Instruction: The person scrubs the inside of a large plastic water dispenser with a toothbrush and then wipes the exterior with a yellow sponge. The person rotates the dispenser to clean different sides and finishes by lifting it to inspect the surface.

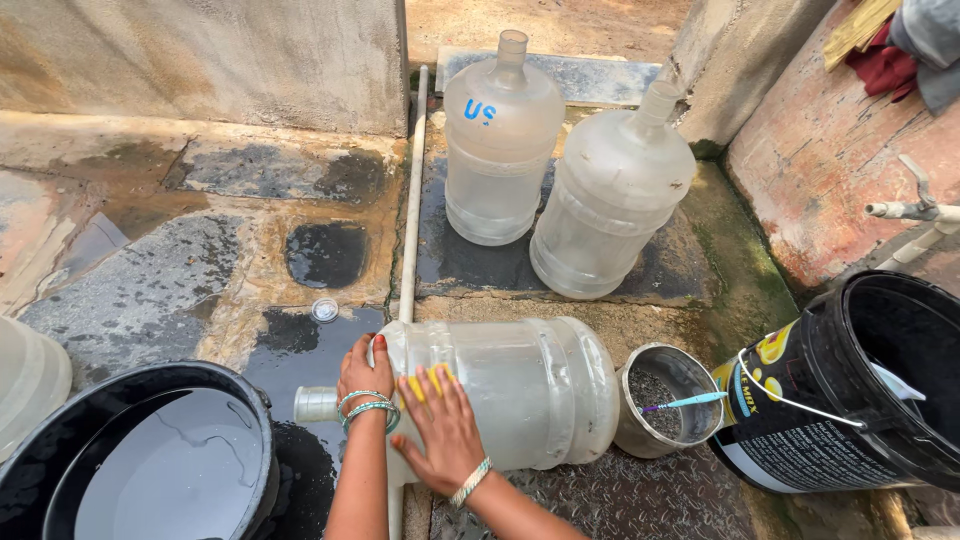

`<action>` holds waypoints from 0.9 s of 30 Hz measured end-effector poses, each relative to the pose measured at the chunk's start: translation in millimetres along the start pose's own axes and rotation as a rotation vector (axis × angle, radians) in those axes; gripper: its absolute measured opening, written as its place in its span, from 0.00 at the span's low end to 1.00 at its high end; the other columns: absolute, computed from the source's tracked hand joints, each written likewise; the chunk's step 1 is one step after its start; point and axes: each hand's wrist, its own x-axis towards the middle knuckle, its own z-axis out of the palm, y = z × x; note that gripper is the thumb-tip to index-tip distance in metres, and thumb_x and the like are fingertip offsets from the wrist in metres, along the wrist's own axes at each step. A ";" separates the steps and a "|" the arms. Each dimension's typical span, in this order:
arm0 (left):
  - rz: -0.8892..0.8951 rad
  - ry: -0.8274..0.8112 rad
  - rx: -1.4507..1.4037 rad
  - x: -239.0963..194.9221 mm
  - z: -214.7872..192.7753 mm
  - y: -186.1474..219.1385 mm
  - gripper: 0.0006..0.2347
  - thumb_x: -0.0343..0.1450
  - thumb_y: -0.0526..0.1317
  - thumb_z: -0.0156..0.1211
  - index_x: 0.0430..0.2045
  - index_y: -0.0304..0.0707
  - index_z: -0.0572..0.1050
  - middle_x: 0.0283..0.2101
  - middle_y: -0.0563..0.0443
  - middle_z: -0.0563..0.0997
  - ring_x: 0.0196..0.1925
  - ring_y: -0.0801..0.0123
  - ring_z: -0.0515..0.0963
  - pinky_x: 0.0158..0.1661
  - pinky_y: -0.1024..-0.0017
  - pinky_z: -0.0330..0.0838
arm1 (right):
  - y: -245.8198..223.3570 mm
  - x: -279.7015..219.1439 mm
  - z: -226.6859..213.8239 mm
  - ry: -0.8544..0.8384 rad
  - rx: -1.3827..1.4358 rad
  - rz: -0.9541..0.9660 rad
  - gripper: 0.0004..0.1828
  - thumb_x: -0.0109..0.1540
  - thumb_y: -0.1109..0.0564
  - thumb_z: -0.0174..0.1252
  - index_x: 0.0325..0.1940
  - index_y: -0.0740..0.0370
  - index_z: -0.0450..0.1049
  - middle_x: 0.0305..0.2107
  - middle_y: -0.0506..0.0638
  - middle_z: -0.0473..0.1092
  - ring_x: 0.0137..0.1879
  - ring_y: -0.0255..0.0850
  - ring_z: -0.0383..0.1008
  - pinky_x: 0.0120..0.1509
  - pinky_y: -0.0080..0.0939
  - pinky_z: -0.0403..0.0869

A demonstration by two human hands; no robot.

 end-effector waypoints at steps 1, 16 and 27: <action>0.023 0.002 -0.003 1.9 1.9 -1.3 0.22 0.74 0.61 0.43 0.58 0.60 0.74 0.61 0.47 0.76 0.60 0.47 0.75 0.58 0.54 0.68 | 7.2 -22.5 3.3 0.004 -0.073 -0.033 0.44 0.69 0.25 0.24 0.82 0.51 0.43 0.78 0.59 0.42 0.82 0.56 0.34 0.81 0.59 0.36; 0.038 -0.002 0.029 18.3 14.8 -14.8 0.22 0.74 0.61 0.44 0.59 0.59 0.73 0.60 0.42 0.76 0.61 0.44 0.74 0.59 0.52 0.66 | 4.7 -42.0 2.2 -0.072 -0.177 0.002 0.51 0.67 0.21 0.28 0.84 0.55 0.36 0.79 0.61 0.31 0.84 0.56 0.25 0.83 0.57 0.30; 0.108 0.033 -0.052 29.6 19.0 -21.7 0.22 0.72 0.62 0.51 0.56 0.58 0.78 0.55 0.36 0.78 0.61 0.45 0.74 0.58 0.54 0.66 | 174.0 -164.4 -21.3 0.462 -0.186 0.581 0.47 0.71 0.29 0.21 0.79 0.69 0.44 0.75 0.65 0.44 0.80 0.55 0.40 0.80 0.56 0.42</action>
